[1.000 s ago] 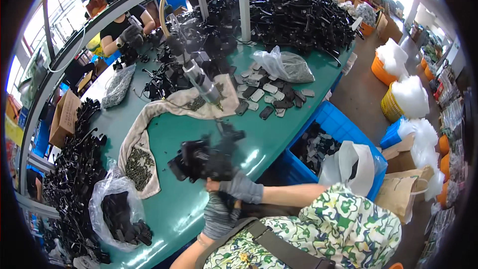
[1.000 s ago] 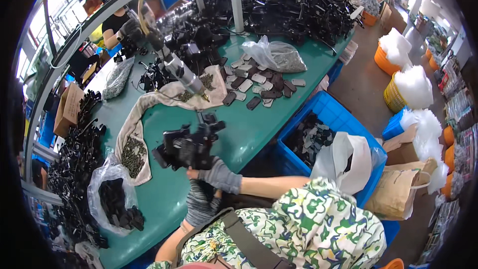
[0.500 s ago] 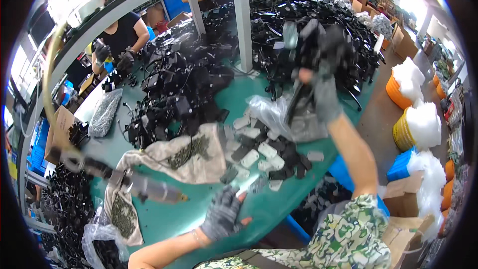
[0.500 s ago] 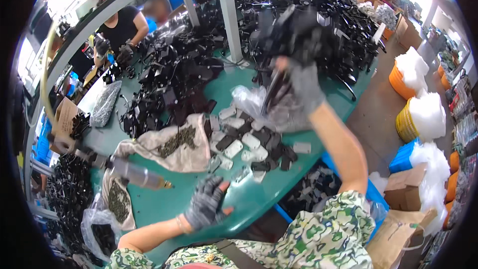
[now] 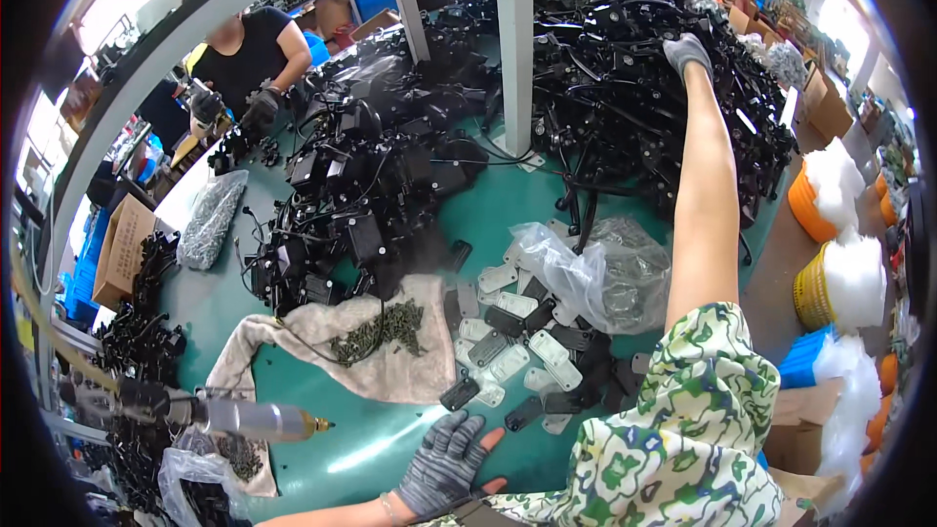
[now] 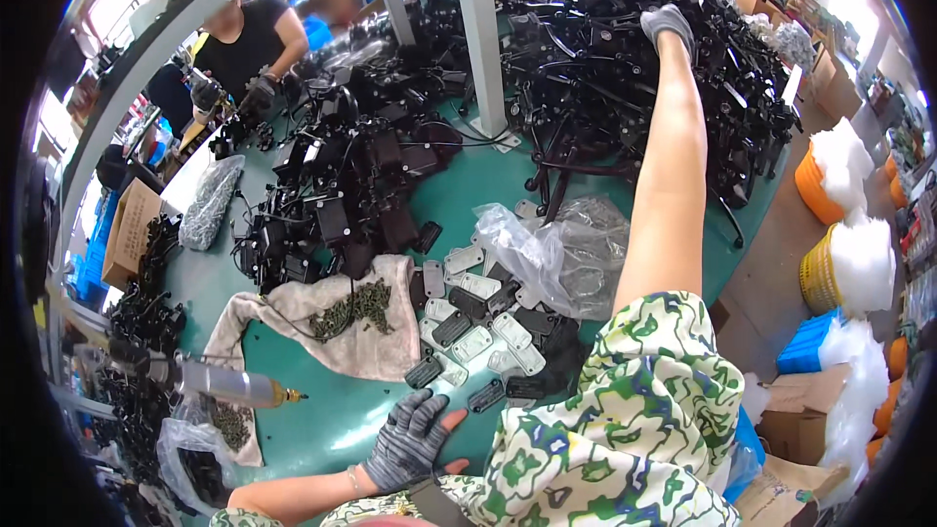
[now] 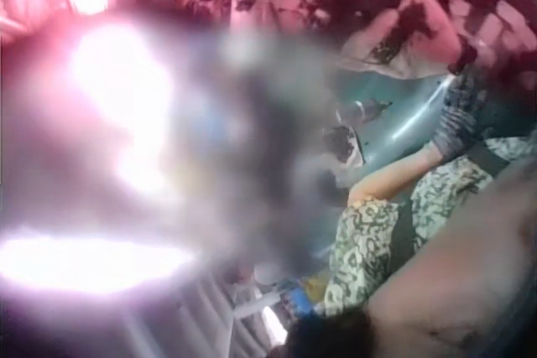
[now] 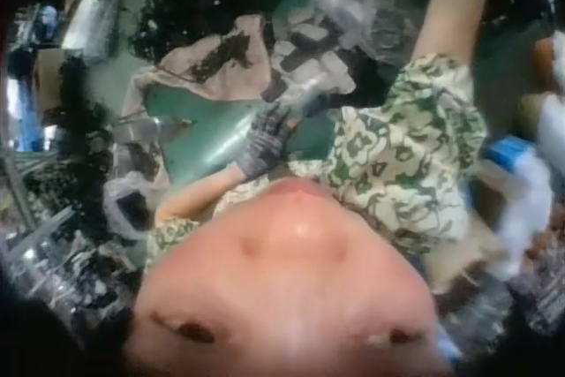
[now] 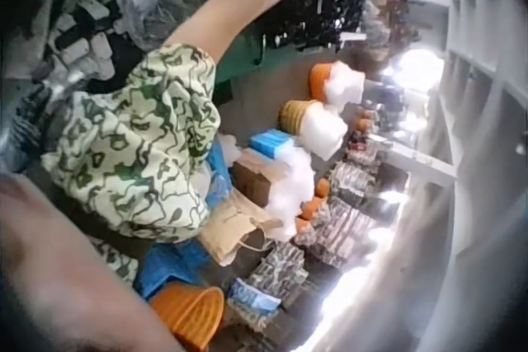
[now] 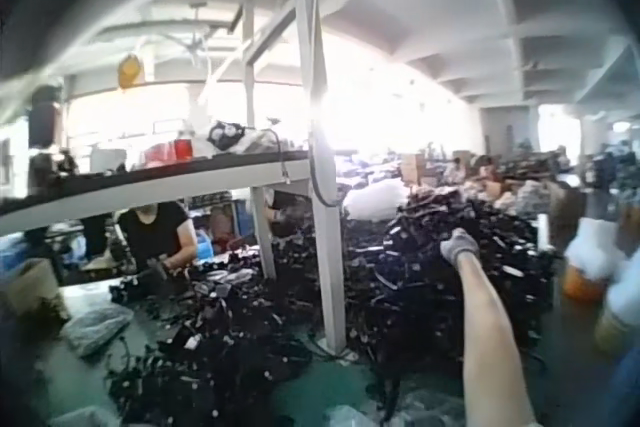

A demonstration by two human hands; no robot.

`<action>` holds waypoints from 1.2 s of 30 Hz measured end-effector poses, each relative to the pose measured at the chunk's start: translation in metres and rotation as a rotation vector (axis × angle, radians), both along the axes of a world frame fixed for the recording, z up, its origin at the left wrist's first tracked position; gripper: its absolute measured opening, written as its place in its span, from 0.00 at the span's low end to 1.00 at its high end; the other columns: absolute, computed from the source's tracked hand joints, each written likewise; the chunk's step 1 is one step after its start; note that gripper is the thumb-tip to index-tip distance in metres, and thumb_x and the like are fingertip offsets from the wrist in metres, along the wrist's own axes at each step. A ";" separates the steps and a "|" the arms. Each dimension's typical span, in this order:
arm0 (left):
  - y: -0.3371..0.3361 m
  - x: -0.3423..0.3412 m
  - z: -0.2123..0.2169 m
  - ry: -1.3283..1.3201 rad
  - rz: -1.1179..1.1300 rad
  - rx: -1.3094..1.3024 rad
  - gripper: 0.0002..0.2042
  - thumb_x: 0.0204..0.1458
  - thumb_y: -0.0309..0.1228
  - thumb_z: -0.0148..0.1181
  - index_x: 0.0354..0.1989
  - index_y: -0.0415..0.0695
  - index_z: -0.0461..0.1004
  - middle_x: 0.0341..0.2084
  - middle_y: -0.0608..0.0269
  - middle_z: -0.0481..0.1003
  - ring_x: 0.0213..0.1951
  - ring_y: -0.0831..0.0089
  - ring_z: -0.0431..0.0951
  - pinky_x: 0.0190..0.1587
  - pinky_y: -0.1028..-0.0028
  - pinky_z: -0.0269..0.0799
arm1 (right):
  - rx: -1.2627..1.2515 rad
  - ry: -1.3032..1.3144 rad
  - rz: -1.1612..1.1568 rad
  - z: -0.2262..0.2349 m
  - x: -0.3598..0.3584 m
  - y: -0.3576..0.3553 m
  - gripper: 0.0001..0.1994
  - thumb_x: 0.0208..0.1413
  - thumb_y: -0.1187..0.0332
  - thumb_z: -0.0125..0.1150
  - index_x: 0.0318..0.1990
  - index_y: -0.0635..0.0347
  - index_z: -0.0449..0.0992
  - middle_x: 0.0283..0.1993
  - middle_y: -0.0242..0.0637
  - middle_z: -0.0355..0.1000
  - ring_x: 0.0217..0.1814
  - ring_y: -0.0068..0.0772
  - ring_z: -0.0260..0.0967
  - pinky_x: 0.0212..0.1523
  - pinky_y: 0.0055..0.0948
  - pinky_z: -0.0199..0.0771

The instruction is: Assembling and inspecting brake lever components at a manual workstation in a factory.

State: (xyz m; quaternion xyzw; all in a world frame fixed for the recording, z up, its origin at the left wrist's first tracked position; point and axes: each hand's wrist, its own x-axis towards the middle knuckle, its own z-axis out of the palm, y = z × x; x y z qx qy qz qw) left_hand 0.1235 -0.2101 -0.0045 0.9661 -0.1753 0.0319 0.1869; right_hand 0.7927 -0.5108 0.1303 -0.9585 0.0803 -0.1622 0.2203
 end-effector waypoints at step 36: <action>0.544 -0.311 0.128 0.469 1.283 0.481 0.40 0.38 0.51 0.71 0.56 0.39 0.66 0.50 0.49 0.74 0.53 0.56 0.74 0.56 0.65 0.68 | -0.096 0.068 1.853 -0.051 -0.763 0.363 0.08 0.48 0.75 0.62 0.38 0.55 0.78 0.30 0.41 0.75 0.30 0.42 0.74 0.31 0.35 0.74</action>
